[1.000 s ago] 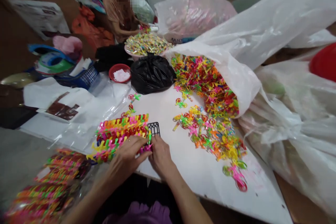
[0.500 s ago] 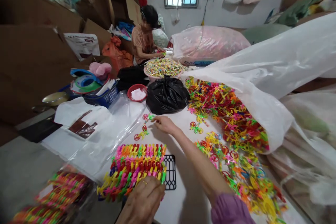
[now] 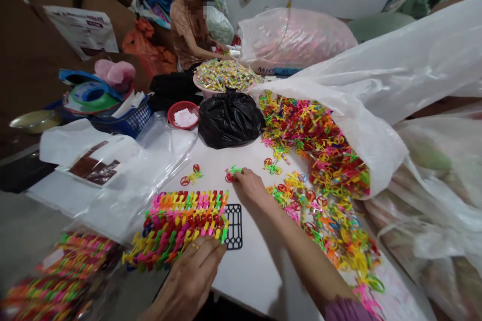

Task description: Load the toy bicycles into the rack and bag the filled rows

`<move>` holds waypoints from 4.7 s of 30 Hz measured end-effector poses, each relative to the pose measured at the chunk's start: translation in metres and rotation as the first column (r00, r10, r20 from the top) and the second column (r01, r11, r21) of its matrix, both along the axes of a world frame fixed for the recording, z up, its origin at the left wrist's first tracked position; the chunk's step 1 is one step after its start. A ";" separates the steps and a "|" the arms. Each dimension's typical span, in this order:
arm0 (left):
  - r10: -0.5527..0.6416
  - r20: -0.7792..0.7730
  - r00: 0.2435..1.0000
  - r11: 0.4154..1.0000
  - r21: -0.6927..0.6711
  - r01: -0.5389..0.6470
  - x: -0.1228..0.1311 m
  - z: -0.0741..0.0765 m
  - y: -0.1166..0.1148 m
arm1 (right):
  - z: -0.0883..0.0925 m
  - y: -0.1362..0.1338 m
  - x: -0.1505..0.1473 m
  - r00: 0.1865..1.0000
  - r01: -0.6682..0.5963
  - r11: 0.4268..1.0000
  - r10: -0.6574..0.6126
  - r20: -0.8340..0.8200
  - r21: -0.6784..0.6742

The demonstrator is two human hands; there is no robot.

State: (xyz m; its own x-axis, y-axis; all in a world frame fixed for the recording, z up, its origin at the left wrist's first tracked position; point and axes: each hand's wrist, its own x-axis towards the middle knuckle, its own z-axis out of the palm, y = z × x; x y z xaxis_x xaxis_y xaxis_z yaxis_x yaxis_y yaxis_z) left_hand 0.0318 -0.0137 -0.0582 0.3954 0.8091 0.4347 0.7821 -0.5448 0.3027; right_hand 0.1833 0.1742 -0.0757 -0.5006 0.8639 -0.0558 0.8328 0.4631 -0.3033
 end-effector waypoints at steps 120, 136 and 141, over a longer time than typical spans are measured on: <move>-0.065 -0.058 0.996 0.982 -0.179 0.054 0.020 0.025 0.065 | 0.000 -0.133 0.084 0.986 -0.022 0.989 -0.003 0.166 0.146; -0.056 -0.051 0.997 0.990 -0.130 0.049 0.016 0.018 0.069 | -0.003 -0.147 0.043 0.657 0.356 0.877 -0.481 -0.580 -0.323; -0.071 -0.024 0.997 0.996 -0.063 0.070 0.013 0.028 0.062 | -0.029 -0.176 0.017 0.470 0.297 0.829 -0.559 -0.683 -0.474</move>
